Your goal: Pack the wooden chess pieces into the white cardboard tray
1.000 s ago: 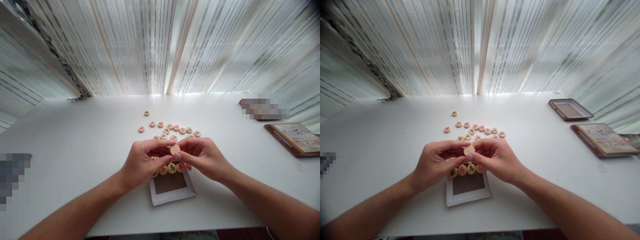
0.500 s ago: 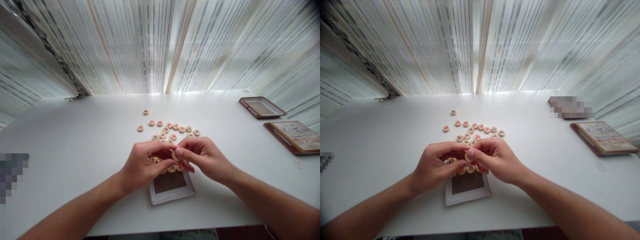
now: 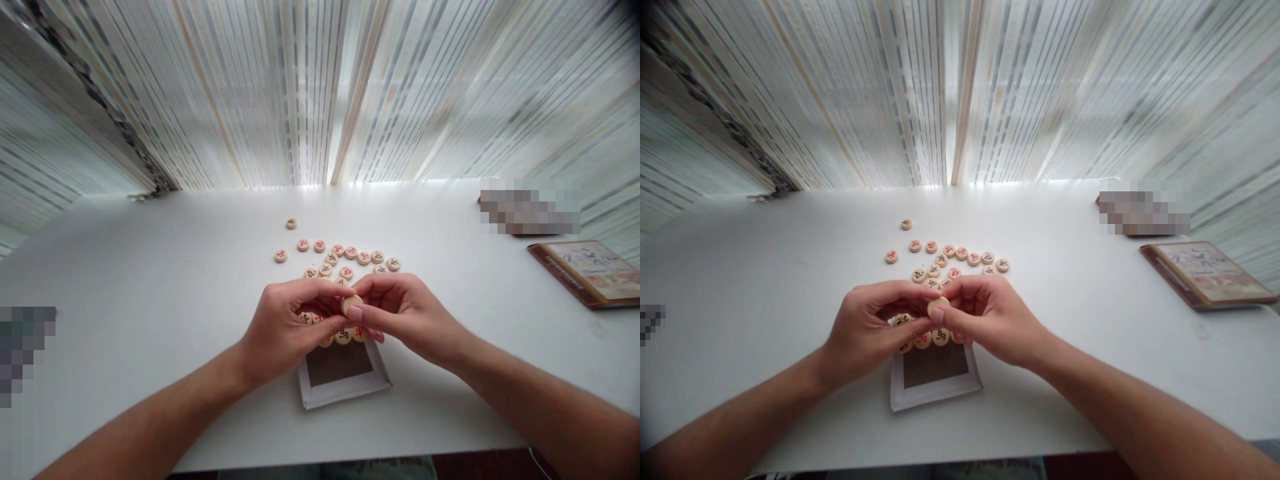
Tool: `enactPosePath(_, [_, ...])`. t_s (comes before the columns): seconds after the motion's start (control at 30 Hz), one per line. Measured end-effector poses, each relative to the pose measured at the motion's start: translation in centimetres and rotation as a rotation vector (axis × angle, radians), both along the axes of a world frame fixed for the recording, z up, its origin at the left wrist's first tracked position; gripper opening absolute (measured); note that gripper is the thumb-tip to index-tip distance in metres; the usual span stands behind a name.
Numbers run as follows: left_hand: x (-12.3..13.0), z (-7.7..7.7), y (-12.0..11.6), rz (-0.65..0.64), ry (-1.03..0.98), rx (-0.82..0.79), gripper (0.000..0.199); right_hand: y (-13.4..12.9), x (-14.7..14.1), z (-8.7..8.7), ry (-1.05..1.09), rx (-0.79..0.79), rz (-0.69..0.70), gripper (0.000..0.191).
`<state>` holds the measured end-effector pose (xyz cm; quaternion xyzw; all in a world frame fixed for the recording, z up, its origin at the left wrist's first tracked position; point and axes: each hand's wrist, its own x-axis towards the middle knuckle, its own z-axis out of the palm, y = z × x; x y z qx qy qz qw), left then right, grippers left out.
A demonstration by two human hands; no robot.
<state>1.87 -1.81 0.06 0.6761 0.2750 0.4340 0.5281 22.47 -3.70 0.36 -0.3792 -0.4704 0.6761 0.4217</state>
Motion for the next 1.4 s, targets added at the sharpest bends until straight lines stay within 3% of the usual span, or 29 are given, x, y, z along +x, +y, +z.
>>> enactPosePath(0.3, [0.0, -0.2, -0.1, 0.017, 0.047, 0.102, 0.027, -0.2, -0.1, 0.2, -0.003, 0.063, 0.005, 0.031])
enactPosePath(0.47, [0.1, 0.0, 0.0, 0.012, 0.016, 0.049, 0.028, -0.2, 0.0, 0.1, -0.017, 0.114, -0.036, 0.025])
enactPosePath(0.63, [-0.2, -0.3, 0.6, 0.145, 0.027, 0.051, 0.017, -0.1, 0.3, -0.2, -0.09, 0.231, -0.085, 0.026])
enactPosePath(0.73, [-0.3, -0.4, 0.8, 0.197, 0.07, 0.187, 0.011, -0.1, 0.3, -0.3, -0.186, 0.34, -0.111, 0.024])
enactPosePath(0.87, [-0.6, -0.2, 0.9, 0.189, 0.162, 0.528, 0.012, 0.0, 0.6, 0.0, -0.318, 0.441, -0.112, 0.025])
enactPosePath(1.0, [-0.7, -0.2, 1.1, 0.139, 0.218, 0.7, 0.014, 0.3, 1.3, 0.3, -0.417, 0.472, -0.014, 0.025])
enactPosePath(1.17, [-0.8, -0.4, 1.4, 0.098, 0.239, 0.705, 0.014, 0.7, 2.0, 0.5, -0.534, 0.499, 0.037, 0.018])
enactPosePath(1.4, [-1.1, -0.5, 2.1, 0.233, 0.247, 0.638, 0.016, 0.9, 2.7, 1.1, -0.648, 0.609, 0.013, 0.012])
